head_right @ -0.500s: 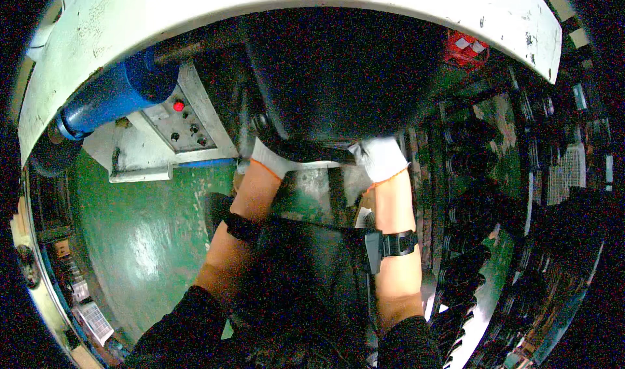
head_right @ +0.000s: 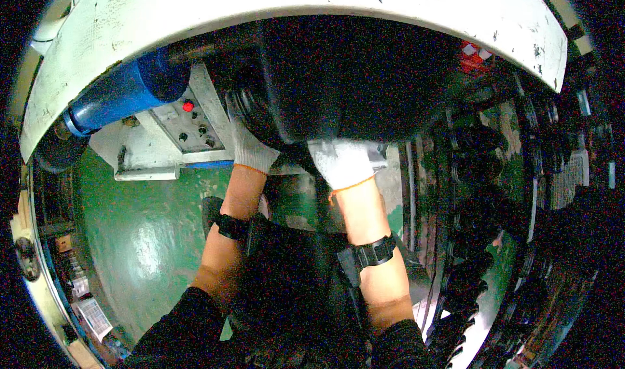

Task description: The recorder uses a large buffing wheel machine to polish and finish multiple black dress shoes, then places them back on a storage rack.

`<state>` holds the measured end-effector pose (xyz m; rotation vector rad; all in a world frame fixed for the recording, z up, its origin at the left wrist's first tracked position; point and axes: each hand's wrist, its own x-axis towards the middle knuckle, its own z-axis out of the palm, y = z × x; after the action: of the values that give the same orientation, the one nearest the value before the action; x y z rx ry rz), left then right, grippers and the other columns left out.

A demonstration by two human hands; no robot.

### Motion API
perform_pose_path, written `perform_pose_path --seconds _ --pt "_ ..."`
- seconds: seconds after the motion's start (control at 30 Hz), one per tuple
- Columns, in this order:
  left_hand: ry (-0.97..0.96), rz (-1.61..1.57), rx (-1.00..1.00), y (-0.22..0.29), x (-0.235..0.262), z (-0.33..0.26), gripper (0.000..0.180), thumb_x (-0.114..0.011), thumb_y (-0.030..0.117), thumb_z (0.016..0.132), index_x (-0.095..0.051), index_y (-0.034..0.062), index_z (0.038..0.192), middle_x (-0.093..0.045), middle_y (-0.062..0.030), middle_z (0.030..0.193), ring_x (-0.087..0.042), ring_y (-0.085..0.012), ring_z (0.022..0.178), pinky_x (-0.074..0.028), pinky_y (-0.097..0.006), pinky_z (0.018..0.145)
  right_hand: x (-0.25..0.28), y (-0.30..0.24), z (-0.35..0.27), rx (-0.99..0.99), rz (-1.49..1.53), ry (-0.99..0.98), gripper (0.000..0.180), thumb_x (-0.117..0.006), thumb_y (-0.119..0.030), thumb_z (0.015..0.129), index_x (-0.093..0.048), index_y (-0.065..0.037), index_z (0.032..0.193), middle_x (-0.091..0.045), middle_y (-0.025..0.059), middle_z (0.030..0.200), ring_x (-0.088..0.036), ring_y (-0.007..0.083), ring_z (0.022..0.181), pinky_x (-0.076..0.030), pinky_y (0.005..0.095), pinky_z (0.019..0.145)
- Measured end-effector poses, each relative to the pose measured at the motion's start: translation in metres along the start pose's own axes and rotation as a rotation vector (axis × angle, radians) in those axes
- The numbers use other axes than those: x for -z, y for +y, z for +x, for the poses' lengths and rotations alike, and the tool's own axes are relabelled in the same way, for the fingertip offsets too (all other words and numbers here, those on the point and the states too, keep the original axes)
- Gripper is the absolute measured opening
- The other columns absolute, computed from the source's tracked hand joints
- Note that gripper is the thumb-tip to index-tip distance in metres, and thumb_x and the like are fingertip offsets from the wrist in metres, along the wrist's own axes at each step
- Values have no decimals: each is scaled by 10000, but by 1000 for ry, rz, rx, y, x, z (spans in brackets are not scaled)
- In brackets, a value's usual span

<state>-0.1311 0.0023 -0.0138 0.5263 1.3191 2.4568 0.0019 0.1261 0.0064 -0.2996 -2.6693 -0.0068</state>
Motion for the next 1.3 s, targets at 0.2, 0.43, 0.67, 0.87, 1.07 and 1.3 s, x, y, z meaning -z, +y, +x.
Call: perform_pose_path --seconds 0.2,0.43,0.67,0.87,1.07,1.3 --pt "216 -702 361 31 -35 -8 579 -430 585 934 -527 135 1286 -578 -61 1247 -551 -239 1107 -423 -381 995 24 -22 13 82 -208 200 490 -473 -378 895 -526 -167 1334 -400 207 1428 -374 406 1318 -249 640 1073" --pt "147 -736 534 19 -56 -16 617 -434 609 921 -517 131 1302 -592 -76 1250 -568 -257 1121 -460 -388 966 45 5 10 -194 -68 -125 513 -450 -335 909 -496 -85 1355 -460 159 1411 -383 376 1322 -240 504 1134" --pt "-53 -311 232 -86 -61 -39 511 -447 540 944 -529 166 1282 -595 -67 1250 -579 -276 1098 -476 -428 952 84 33 7 -80 -283 -69 414 -526 -279 852 -617 -158 1238 -548 120 1328 -494 332 1233 -335 517 1073" --pt "-307 109 81 -112 -103 -58 512 -353 368 964 -433 80 1380 -420 -129 1444 -389 -318 1309 -298 -432 1107 104 67 -17 -134 -629 -349 272 -558 -208 794 -708 -188 1020 -698 57 980 -657 208 899 -425 470 995" --pt "-370 18 1 -119 -102 -52 557 -345 404 958 -405 73 1401 -383 -113 1476 -363 -322 1330 -254 -436 1137 100 75 -13 -120 -581 -178 211 -551 -302 842 -553 -184 666 -524 29 594 -534 195 530 -447 383 669" --pt "-129 35 295 -68 -93 -44 538 -273 398 993 -379 72 1408 -405 -107 1452 -377 -306 1307 -260 -426 1136 92 44 -2 -122 -222 120 177 -618 -164 764 -698 -98 907 -665 62 798 -628 243 790 -489 431 830"
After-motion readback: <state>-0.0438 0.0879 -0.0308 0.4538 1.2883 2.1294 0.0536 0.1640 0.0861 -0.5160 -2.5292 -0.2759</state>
